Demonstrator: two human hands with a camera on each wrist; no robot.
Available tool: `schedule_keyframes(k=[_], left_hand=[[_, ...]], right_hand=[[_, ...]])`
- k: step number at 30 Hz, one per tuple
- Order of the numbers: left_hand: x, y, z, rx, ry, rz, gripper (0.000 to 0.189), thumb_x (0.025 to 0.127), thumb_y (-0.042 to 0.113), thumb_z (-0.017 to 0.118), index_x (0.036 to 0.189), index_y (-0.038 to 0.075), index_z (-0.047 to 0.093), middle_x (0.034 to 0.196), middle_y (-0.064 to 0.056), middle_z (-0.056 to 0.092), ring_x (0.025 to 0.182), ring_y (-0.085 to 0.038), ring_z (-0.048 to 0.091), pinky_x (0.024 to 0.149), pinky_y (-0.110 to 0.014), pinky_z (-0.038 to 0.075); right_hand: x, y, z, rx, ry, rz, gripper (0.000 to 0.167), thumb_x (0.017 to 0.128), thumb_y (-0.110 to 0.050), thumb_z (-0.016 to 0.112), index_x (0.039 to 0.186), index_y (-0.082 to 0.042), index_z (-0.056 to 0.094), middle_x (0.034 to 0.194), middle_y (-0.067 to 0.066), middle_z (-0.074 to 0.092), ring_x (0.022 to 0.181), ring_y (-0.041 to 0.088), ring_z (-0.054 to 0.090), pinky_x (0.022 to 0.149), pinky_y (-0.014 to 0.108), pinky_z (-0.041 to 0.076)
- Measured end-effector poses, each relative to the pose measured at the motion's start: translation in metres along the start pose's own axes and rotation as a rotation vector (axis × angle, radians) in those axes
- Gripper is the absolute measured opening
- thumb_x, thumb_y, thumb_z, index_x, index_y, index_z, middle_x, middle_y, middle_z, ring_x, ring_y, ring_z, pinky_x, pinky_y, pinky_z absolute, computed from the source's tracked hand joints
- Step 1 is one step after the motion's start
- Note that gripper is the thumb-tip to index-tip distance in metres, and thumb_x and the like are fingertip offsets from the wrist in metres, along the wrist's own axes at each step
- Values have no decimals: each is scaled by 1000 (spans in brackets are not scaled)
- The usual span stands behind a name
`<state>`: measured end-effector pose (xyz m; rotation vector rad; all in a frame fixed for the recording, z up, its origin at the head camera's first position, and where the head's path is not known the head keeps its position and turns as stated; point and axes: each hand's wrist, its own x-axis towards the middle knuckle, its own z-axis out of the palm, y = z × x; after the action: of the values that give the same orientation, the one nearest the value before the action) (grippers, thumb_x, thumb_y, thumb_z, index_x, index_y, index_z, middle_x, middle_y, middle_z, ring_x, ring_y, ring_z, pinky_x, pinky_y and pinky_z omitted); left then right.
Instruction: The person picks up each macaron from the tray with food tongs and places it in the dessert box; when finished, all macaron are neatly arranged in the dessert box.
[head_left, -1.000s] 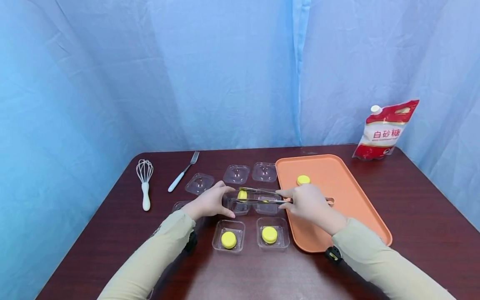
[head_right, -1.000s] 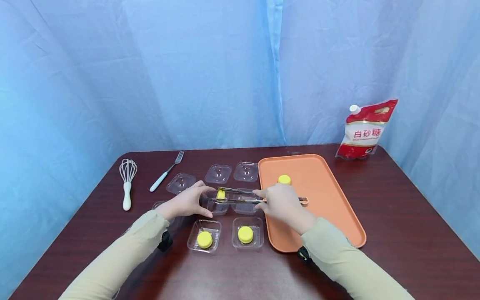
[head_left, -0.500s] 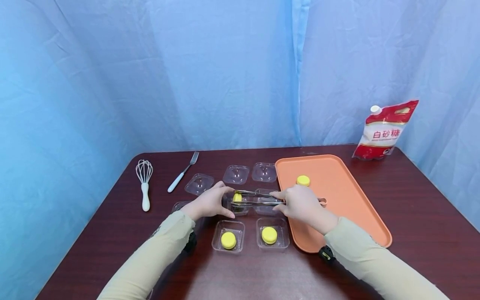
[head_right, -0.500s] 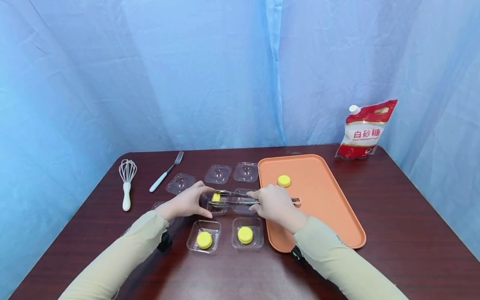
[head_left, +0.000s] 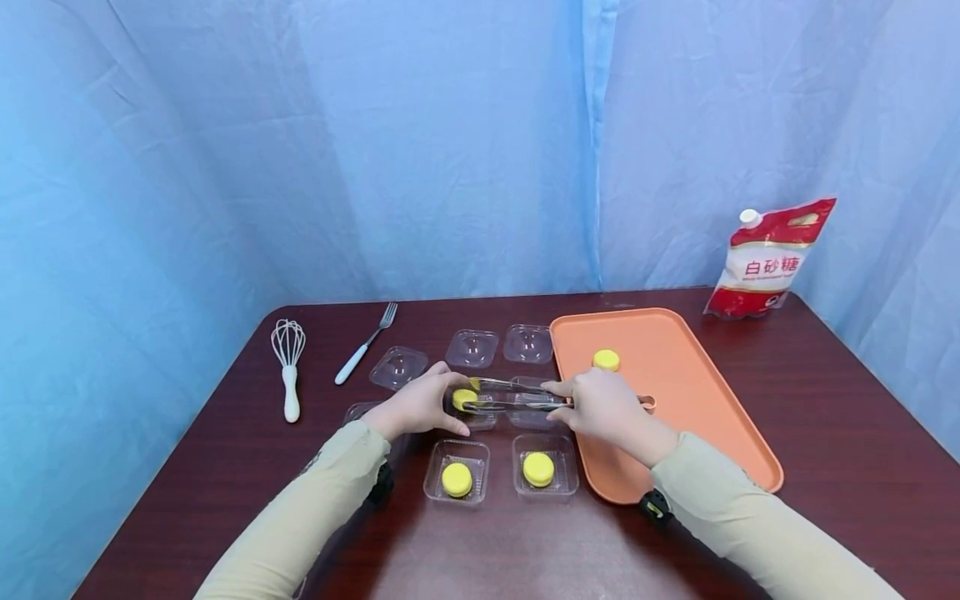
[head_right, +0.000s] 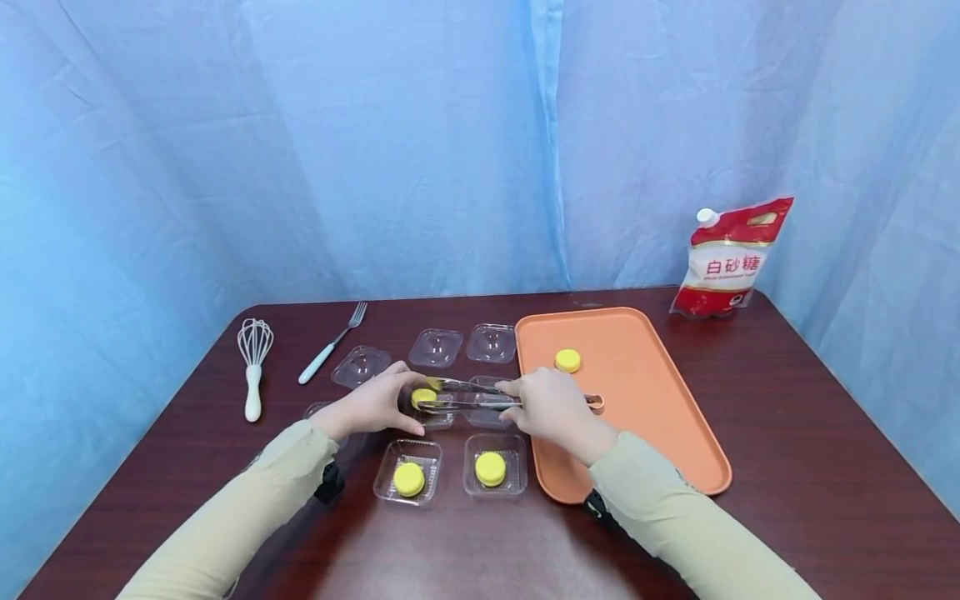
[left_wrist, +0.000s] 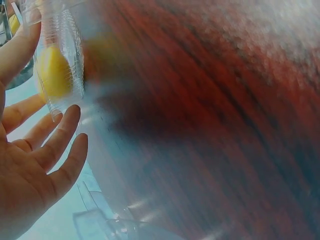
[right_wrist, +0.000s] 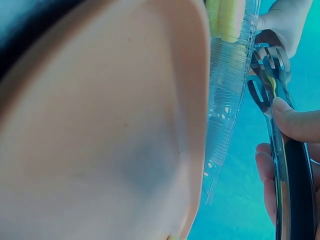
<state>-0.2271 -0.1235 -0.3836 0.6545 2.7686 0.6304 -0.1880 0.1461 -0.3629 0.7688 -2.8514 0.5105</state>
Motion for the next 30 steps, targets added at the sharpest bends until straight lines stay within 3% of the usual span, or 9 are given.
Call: schedule_keyframes(k=[8,15,24,27,30], left_hand=[[1,0,0,-6,0,-1,70,69,31,85,129,11,56,106,-5,49,89,-17,52,83,-35,49],[1,1,0,-17,-8,-13,74,69,30,85,133,10,53,108,-6,48,85,-17,51,81,-34,47],[0,1,0,6,-11,-16,75,70,31,84,134,9,52,108,-6,48,88,-17,52,82,-35,48],[-1,2,0,4,-15,-20,75,70,31,83,134,9,51,108,-7,48,88,-16,52,82,-35,48],[-2,2,0,5,-17,-22,76,71,32,83,135,9,51,108,-6,48,86,-17,51,81,-35,48]], right_hand=[[-1,2,1,17,-8,15,42,77,-25,78,115,-9,70,37,-9,33,37,3,22,37,18,16],[-3,7,1,1,15,-35,46,74,-27,81,114,-7,70,49,-10,49,43,2,35,39,20,27],[-9,12,1,56,4,-24,51,74,-25,81,120,-7,67,46,-10,40,43,1,28,43,20,25],[-12,15,0,58,20,-33,51,73,-24,82,118,-7,67,53,-8,55,47,0,38,45,20,32],[-16,19,0,55,43,-51,50,71,-24,82,116,-7,68,74,-1,70,56,2,54,51,21,43]])
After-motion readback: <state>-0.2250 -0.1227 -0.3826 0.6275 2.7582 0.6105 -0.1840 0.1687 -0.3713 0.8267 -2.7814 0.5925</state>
